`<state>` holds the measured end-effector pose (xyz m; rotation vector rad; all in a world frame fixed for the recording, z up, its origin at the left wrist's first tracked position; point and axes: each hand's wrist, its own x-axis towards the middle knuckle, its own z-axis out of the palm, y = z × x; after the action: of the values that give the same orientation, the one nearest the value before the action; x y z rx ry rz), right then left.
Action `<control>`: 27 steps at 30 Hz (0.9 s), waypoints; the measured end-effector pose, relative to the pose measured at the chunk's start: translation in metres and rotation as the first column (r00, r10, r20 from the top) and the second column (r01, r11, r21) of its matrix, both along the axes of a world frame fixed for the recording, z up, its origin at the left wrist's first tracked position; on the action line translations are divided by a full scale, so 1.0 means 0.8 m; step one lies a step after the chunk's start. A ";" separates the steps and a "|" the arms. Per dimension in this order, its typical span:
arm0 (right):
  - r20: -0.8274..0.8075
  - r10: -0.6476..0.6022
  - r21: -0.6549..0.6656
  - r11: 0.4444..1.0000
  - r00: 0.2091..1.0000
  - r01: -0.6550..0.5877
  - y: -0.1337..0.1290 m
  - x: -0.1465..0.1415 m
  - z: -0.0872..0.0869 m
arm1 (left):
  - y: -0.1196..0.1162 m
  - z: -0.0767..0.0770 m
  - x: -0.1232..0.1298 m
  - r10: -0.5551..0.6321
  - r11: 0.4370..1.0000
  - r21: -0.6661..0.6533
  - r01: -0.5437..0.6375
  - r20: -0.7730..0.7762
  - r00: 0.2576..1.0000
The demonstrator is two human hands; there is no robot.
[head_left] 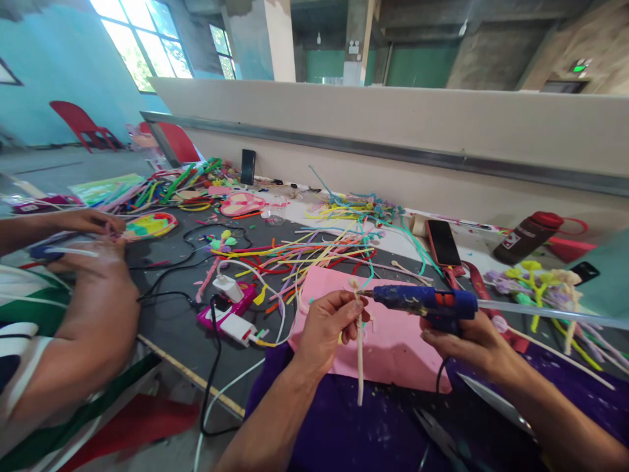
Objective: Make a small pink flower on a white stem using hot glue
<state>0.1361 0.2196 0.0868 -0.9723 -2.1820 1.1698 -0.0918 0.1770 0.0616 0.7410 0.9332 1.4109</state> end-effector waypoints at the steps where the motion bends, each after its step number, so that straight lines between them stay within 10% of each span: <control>1: 0.000 -0.003 0.000 1.000 1.000 0.003 -0.001 0.000 0.001 | 0.000 0.000 0.000 0.008 1.000 0.006 -0.008 0.000 1.000; 27: -0.130 -0.100 -0.178 0.981 0.986 0.076 0.000 0.000 0.004 | 0.002 -0.002 0.000 0.013 1.000 -0.003 -0.013 -0.011 1.000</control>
<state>0.1359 0.2198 0.0900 -1.0152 -1.9345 1.3589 -0.0921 0.1786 0.0604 0.7419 0.9505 1.4176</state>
